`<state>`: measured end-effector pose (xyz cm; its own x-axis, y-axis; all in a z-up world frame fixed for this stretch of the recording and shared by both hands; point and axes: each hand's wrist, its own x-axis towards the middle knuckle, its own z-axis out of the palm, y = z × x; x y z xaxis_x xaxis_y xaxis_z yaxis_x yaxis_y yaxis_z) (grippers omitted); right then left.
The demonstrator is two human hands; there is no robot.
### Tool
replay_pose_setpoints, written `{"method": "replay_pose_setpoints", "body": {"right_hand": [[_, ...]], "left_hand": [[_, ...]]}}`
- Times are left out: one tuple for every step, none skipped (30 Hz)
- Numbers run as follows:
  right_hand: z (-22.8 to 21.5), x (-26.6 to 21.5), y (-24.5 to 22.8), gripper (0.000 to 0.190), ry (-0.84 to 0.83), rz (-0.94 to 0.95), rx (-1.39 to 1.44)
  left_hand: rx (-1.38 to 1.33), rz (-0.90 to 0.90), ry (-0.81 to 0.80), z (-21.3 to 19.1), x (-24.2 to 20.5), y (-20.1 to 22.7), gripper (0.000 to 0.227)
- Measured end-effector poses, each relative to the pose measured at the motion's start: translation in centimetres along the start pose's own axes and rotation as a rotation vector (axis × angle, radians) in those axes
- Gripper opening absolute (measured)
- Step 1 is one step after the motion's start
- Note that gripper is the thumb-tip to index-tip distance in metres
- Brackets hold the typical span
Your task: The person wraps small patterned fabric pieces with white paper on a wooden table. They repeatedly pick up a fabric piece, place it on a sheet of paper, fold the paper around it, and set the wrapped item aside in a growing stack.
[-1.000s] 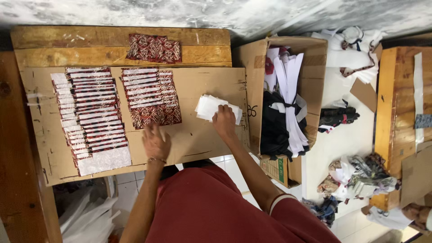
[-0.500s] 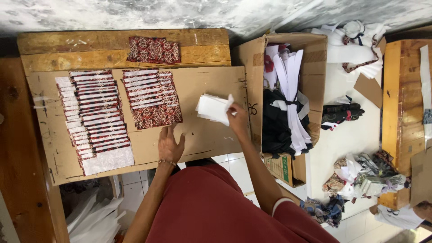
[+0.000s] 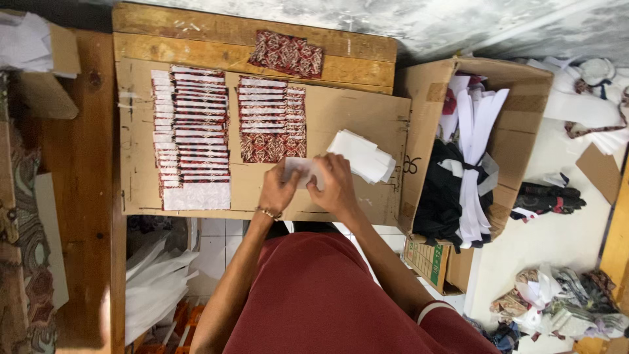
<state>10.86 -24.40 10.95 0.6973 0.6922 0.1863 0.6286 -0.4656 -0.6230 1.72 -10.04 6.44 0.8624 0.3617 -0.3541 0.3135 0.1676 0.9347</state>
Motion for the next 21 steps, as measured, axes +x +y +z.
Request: {"method": "replay_pose_setpoints", "body": {"right_hand": [[0.5,-0.1,1.0,0.046,0.042,-0.004,0.084],[1.3,-0.1,2.3,0.059,0.084,-0.008,0.169],[2.4,0.3,3.8,0.055,-0.004,-0.053,0.243],[3.8,1.0,5.4,0.051,-0.093,-0.099,0.317],[5.2,1.2,6.8,0.048,-0.177,-0.147,0.387],[6.5,0.9,7.7,0.042,-0.326,-0.045,0.440],[7.7,1.0,8.6,0.037,-0.470,0.055,0.488],[8.8,1.1,9.3,0.032,-0.615,0.156,0.534],[9.6,1.0,9.9,0.029,-0.581,0.251,0.558],[10.5,0.9,10.3,0.026,-0.546,0.346,0.580],[11.1,1.0,10.8,0.023,-0.514,0.438,0.600],[11.6,1.1,11.1,0.022,-0.496,0.488,0.573],[12.2,1.1,11.4,0.020,-0.480,0.543,0.545],[12.7,1.0,11.5,0.018,-0.463,0.596,0.518],[13.2,1.1,11.7,0.017,-0.402,0.558,0.511],[13.7,1.2,11.8,0.017,-0.340,0.518,0.504],[14.2,1.1,11.7,0.017,-0.283,0.480,0.498],[14.6,1.0,11.6,0.020,-0.253,0.487,0.464],[15.0,1.1,11.5,0.023,-0.220,0.491,0.431],[15.3,1.1,11.3,0.027,-0.187,0.494,0.398],[15.5,1.0,11.0,0.029,-0.156,0.462,0.399]], "left_hand": [[0.108,0.004,0.025,-1.1,-0.4,-0.3,0.023],[0.216,0.006,0.050,-2.0,-0.6,-0.7,0.021],[0.186,-0.040,0.027,-2.7,-0.6,-1.0,0.021],[0.155,-0.085,0.004,-3.3,-0.6,-1.4,0.022],[0.125,-0.125,-0.021,-3.9,-0.4,-1.8,0.022],[0.151,-0.096,0.016,-4.6,-0.3,-2.2,0.024],[0.177,-0.061,0.050,-5.2,0.3,-2.6,0.026],[0.202,-0.026,0.085,-5.9,0.9,-3.0,0.028],[0.290,-0.101,0.110,-6.6,1.3,-3.6,0.031],[0.377,-0.175,0.134,-7.4,2.0,-4.3,0.033],[0.462,-0.251,0.162,-8.1,2.8,-5.0,0.035],[0.480,-0.172,0.183,-8.9,3.6,-5.7,0.037],[0.497,-0.096,0.202,-9.6,4.1,-6.6,0.038],[0.514,-0.021,0.222,-10.1,4.7,-7.5,0.040],[0.544,0.020,0.240,-10.5,5.4,-8.3,0.035],[0.575,0.060,0.258,-10.7,6.0,-8.9,0.031],[0.605,0.097,0.277,-10.9,6.4,-9.6,0.028],[0.633,0.074,0.302,-10.9,6.8,-10.0,0.028],[0.663,0.054,0.329,-10.9,7.4,-10.3,0.028],[0.692,0.034,0.356,-10.8,7.7,-10.3,0.029],[0.703,0.028,0.378,-10.6,7.8,-10.3,0.029]]}}
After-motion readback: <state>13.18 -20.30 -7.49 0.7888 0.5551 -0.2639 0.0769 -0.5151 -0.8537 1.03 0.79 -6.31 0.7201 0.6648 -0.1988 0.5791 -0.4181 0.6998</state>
